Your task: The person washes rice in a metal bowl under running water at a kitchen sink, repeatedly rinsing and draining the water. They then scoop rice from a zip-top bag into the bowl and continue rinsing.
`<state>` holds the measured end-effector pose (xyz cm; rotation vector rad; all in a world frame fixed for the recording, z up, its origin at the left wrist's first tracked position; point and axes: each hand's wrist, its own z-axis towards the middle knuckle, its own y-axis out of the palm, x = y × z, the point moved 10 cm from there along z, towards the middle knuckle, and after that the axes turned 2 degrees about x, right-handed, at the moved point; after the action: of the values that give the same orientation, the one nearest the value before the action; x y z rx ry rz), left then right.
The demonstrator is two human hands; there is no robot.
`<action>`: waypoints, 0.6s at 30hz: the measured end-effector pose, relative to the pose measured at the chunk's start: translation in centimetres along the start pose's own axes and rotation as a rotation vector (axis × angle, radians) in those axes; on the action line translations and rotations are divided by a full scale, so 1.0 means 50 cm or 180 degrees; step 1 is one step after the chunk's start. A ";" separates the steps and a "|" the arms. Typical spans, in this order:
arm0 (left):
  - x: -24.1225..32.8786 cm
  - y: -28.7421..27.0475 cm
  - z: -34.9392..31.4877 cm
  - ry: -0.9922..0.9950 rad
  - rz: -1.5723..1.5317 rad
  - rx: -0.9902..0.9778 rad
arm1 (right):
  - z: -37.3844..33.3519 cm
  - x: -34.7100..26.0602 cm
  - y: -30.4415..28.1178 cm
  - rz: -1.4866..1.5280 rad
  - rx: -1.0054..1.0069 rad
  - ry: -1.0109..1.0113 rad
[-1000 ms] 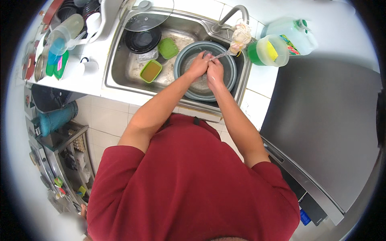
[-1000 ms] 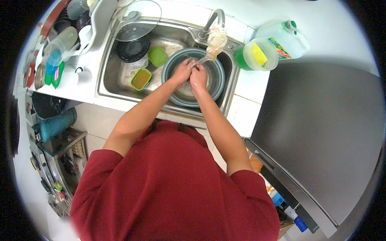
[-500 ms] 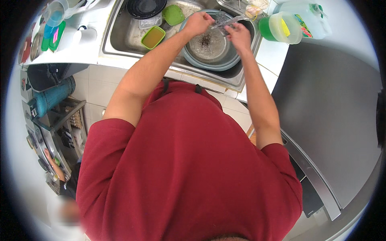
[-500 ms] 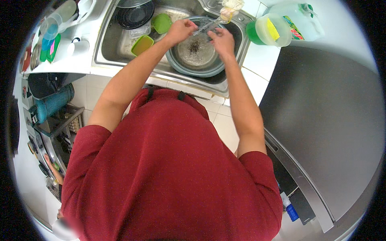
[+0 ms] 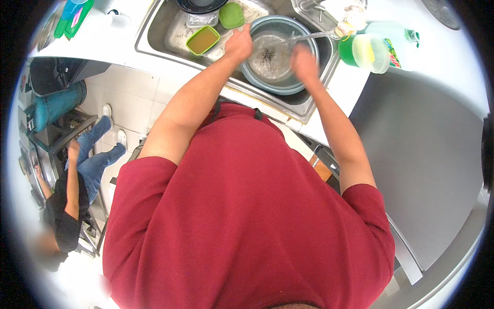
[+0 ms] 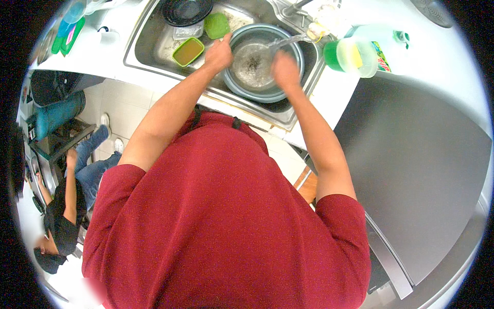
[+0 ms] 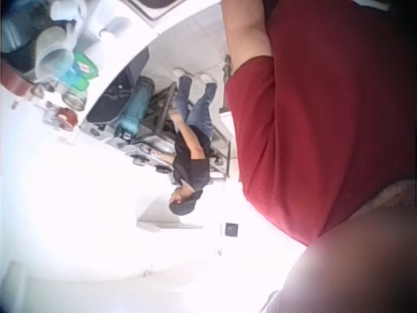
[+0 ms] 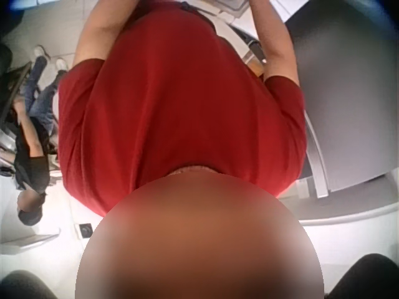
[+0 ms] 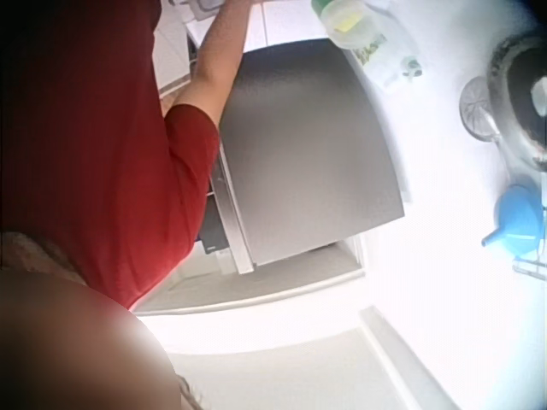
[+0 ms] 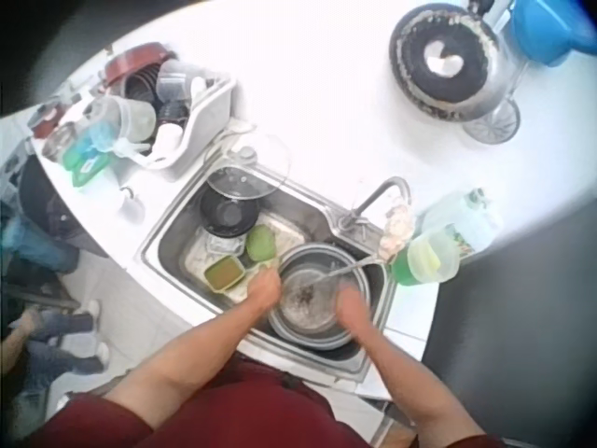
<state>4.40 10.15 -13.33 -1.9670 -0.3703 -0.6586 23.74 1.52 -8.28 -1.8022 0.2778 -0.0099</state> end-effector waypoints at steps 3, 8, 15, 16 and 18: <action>-0.003 -0.002 0.007 0.0032 0.0014 0.0035 | -0.037 0.017 0.069 -0.0399 -0.1456 0.0088; -0.009 -0.002 0.004 -0.0011 -0.0107 -0.0020 | -0.049 0.039 -0.135 0.0710 0.1283 0.0440; 0.039 -0.020 -0.034 0.0555 0.0327 0.0061 | -0.065 0.010 -0.008 0.0923 -0.0311 0.0384; 0.060 -0.022 -0.047 0.0841 0.0486 0.0028 | -0.061 0.012 -0.014 0.1467 -0.0196 0.0436; 0.119 -0.028 -0.063 0.1563 0.0359 -0.0070 | -0.035 0.003 -0.046 0.2157 0.0009 0.0122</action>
<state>7.57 7.91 -7.66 -1.7572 0.0491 -1.0402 24.03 0.32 -5.65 -1.6279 0.9002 0.4320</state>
